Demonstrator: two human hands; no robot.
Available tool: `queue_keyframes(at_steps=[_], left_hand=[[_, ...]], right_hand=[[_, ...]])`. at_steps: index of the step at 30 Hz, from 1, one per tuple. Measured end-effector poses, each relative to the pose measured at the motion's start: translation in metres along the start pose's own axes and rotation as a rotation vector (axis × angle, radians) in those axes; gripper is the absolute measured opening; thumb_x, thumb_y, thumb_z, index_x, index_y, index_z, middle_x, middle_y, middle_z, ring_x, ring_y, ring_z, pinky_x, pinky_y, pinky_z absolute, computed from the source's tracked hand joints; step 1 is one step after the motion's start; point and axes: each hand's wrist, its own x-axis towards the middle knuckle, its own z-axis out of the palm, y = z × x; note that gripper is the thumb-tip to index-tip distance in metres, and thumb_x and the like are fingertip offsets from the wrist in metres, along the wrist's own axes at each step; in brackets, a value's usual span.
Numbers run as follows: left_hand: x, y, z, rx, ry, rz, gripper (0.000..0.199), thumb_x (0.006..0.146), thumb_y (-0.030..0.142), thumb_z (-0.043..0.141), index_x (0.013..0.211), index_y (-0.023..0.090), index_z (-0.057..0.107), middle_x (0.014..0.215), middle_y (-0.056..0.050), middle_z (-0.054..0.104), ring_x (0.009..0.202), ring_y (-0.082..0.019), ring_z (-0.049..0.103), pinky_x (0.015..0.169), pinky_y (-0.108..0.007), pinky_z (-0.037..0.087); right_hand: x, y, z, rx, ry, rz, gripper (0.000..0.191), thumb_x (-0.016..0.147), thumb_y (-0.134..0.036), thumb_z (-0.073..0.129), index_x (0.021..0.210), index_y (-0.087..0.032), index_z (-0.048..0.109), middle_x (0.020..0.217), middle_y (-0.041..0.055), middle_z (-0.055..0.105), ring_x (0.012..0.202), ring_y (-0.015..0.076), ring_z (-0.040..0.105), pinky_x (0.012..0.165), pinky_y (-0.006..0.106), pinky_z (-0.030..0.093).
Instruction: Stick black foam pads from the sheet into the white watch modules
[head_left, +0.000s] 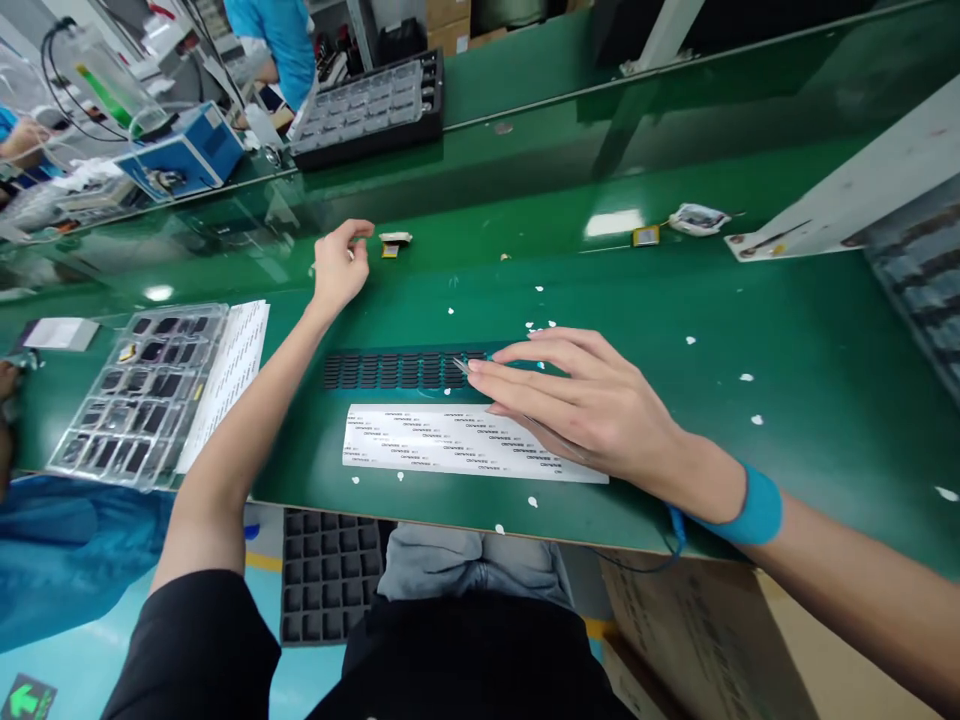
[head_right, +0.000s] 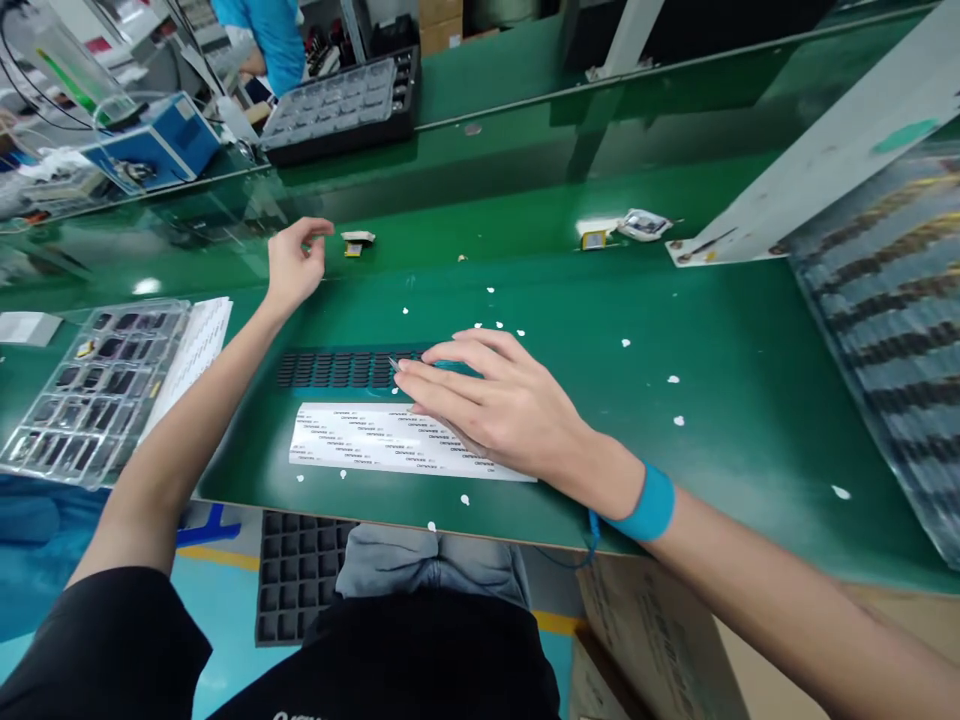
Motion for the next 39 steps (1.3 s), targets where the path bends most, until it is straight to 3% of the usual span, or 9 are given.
queue_keyframes(at_steps=[3, 6, 13, 19, 23, 26, 30, 34, 39], left_hand=[[0.003, -0.02, -0.021, 0.318, -0.034, -0.056, 0.029, 0.088, 0.038, 0.067, 0.111, 0.021, 0.073, 0.137, -0.017, 0.076, 0.137, -0.039, 0.061, 0.132, -0.056, 0.04], [0.0, -0.032, -0.036, 0.428, -0.084, -0.116, 0.022, 0.092, 0.035, 0.061, 0.105, 0.02, 0.069, 0.139, -0.02, 0.074, 0.143, -0.044, 0.056, 0.132, -0.064, 0.036], [-0.001, -0.038, -0.046, 0.345, -0.141, -0.152, 0.004, 0.091, 0.025, 0.063, 0.091, 0.021, 0.062, 0.108, -0.014, 0.077, 0.108, -0.031, 0.07, 0.112, -0.048, 0.054], [-0.006, -0.027, -0.051, 0.234, -0.093, -0.189, 0.021, 0.083, 0.02, 0.076, 0.093, 0.021, 0.057, 0.092, -0.006, 0.072, 0.09, -0.022, 0.069, 0.095, -0.037, 0.059], [-0.02, -0.003, -0.053, 0.177, -0.037, -0.156, 0.027, 0.082, 0.023, 0.082, 0.093, 0.022, 0.057, 0.079, -0.002, 0.07, 0.077, -0.021, 0.069, 0.085, -0.037, 0.06], [-0.048, 0.032, -0.047, -0.067, -0.006, -0.061, 0.028, 0.085, 0.038, 0.084, 0.095, 0.021, 0.064, 0.081, -0.003, 0.074, 0.071, -0.019, 0.069, 0.071, -0.032, 0.058], [-0.11, 0.092, -0.024, -0.487, -0.183, -0.119, 0.045, 0.09, 0.06, 0.083, 0.105, 0.023, 0.062, 0.095, -0.005, 0.08, 0.069, -0.015, 0.074, 0.06, -0.027, 0.057], [-0.164, 0.136, 0.001, -0.725, -0.365, -0.196, 0.046, 0.097, 0.057, 0.081, 0.115, 0.024, 0.055, 0.091, 0.0, 0.08, 0.076, -0.019, 0.084, 0.08, -0.034, 0.07], [-0.194, 0.152, 0.009, -0.824, -0.519, -0.186, 0.042, 0.097, 0.048, 0.086, 0.125, 0.023, 0.068, 0.104, -0.001, 0.083, 0.075, -0.018, 0.084, 0.077, -0.032, 0.073]], right_hand=[[0.001, -0.001, -0.002, -0.018, -0.004, -0.023, 0.021, 0.112, -0.018, 0.071, 0.133, -0.016, 0.075, 0.133, 0.0037, 0.082, 0.119, 0.0227, 0.073, 0.106, 0.042, 0.056], [0.002, -0.002, -0.003, -0.032, -0.008, -0.04, 0.02, 0.113, -0.019, 0.069, 0.131, -0.016, 0.076, 0.133, 0.0036, 0.082, 0.12, 0.0224, 0.072, 0.108, 0.041, 0.056], [0.002, -0.002, -0.001, -0.042, -0.009, -0.038, 0.019, 0.115, -0.02, 0.065, 0.131, -0.019, 0.076, 0.131, 0.0013, 0.083, 0.118, 0.0209, 0.073, 0.106, 0.041, 0.058], [0.002, -0.001, 0.001, -0.042, -0.002, -0.04, 0.019, 0.113, -0.021, 0.069, 0.131, -0.018, 0.076, 0.13, 0.0014, 0.083, 0.116, 0.0208, 0.074, 0.105, 0.041, 0.058], [0.003, -0.001, -0.001, -0.035, -0.007, -0.05, 0.017, 0.115, -0.021, 0.066, 0.128, -0.014, 0.074, 0.129, 0.0032, 0.083, 0.115, 0.0232, 0.075, 0.102, 0.043, 0.059], [0.004, 0.0, -0.003, -0.026, 0.004, -0.044, 0.02, 0.118, -0.023, 0.06, 0.106, -0.018, 0.074, 0.123, 0.0036, 0.085, 0.11, 0.023, 0.076, 0.094, 0.039, 0.06], [-0.001, -0.001, -0.002, 0.017, 0.058, 0.015, 0.033, 0.119, -0.019, 0.052, 0.089, -0.022, 0.065, 0.081, -0.0014, 0.077, 0.067, 0.0139, 0.067, 0.071, 0.029, 0.056], [-0.008, -0.004, 0.003, -0.035, 0.173, 0.121, 0.007, 0.117, -0.02, 0.059, 0.117, -0.021, 0.066, 0.071, -0.0067, 0.07, 0.053, 0.0114, 0.06, 0.053, 0.026, 0.043], [-0.007, -0.007, 0.007, -0.129, 0.148, 0.182, 0.033, 0.117, -0.042, 0.067, 0.143, -0.023, 0.062, 0.085, -0.0035, 0.079, 0.058, 0.0107, 0.065, 0.05, 0.027, 0.039]])
